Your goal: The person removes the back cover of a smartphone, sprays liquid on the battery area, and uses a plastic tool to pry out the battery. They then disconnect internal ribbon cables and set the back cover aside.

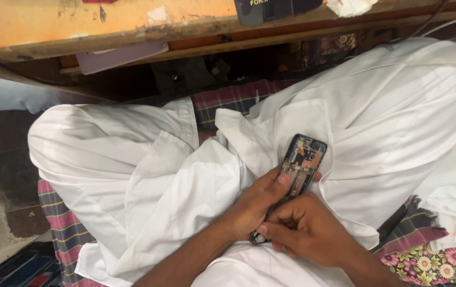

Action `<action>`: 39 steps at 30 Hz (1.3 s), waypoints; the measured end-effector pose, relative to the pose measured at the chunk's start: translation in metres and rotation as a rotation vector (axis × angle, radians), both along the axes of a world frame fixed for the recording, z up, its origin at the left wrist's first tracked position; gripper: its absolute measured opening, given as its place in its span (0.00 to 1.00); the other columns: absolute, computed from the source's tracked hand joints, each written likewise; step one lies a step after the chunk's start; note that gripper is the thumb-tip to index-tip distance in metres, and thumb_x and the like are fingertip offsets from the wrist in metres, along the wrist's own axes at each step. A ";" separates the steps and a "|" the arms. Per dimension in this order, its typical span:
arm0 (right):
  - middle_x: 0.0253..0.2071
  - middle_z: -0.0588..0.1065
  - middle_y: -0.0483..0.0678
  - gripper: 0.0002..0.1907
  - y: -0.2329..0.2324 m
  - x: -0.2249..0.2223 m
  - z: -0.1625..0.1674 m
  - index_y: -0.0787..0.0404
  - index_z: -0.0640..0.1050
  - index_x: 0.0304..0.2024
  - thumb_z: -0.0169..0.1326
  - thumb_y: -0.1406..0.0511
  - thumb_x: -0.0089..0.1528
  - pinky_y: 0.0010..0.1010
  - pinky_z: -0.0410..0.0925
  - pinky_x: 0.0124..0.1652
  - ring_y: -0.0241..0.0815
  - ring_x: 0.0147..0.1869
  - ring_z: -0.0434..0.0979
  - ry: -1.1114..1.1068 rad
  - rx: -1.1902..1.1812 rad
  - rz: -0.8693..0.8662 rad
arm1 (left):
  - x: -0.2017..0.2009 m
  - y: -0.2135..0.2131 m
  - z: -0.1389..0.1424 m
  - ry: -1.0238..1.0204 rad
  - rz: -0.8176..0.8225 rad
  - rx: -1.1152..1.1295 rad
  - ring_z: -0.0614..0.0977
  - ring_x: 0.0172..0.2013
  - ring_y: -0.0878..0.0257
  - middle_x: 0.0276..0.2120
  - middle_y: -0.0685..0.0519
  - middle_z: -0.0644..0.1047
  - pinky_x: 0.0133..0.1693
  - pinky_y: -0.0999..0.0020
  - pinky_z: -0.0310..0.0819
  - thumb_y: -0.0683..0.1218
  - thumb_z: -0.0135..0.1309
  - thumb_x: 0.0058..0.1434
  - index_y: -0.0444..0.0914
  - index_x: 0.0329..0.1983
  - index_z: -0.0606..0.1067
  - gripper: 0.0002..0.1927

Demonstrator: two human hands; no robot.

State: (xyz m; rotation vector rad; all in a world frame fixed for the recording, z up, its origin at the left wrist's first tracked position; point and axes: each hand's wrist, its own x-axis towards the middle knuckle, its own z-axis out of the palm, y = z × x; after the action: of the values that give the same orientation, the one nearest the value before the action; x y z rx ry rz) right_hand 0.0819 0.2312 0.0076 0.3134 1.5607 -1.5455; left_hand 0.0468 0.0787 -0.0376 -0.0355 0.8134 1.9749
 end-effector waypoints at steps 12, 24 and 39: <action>0.11 0.69 0.42 0.19 0.000 0.036 -0.023 0.67 0.76 0.16 0.60 0.68 0.62 0.26 0.52 0.16 0.27 0.14 0.61 0.220 0.042 -0.076 | 0.023 -0.004 -0.028 0.005 -0.013 -0.029 0.78 0.53 0.60 0.55 0.44 0.76 0.55 0.67 0.74 0.56 0.38 0.78 0.27 0.70 0.66 0.30; 0.09 0.65 0.41 0.15 0.000 0.041 -0.023 0.67 0.76 0.17 0.59 0.70 0.59 0.29 0.51 0.16 0.29 0.13 0.59 0.411 0.139 -0.090 | 0.029 0.000 -0.039 -0.077 0.062 0.128 0.78 0.57 0.58 0.58 0.42 0.75 0.60 0.64 0.74 0.54 0.38 0.77 0.25 0.69 0.64 0.29; 0.11 0.65 0.46 0.20 0.003 0.035 -0.010 0.69 0.71 0.16 0.61 0.67 0.59 0.33 0.52 0.18 0.33 0.15 0.57 0.374 0.257 -0.016 | 0.027 -0.002 -0.036 -0.036 0.059 0.097 0.81 0.51 0.57 0.51 0.41 0.78 0.55 0.64 0.77 0.58 0.38 0.79 0.24 0.66 0.66 0.31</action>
State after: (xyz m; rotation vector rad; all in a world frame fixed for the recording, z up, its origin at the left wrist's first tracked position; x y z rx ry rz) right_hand 0.1167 0.2344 -0.0020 0.1842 2.0610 -1.4745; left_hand 0.0741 0.0771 -0.0737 -0.0382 0.6989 2.0610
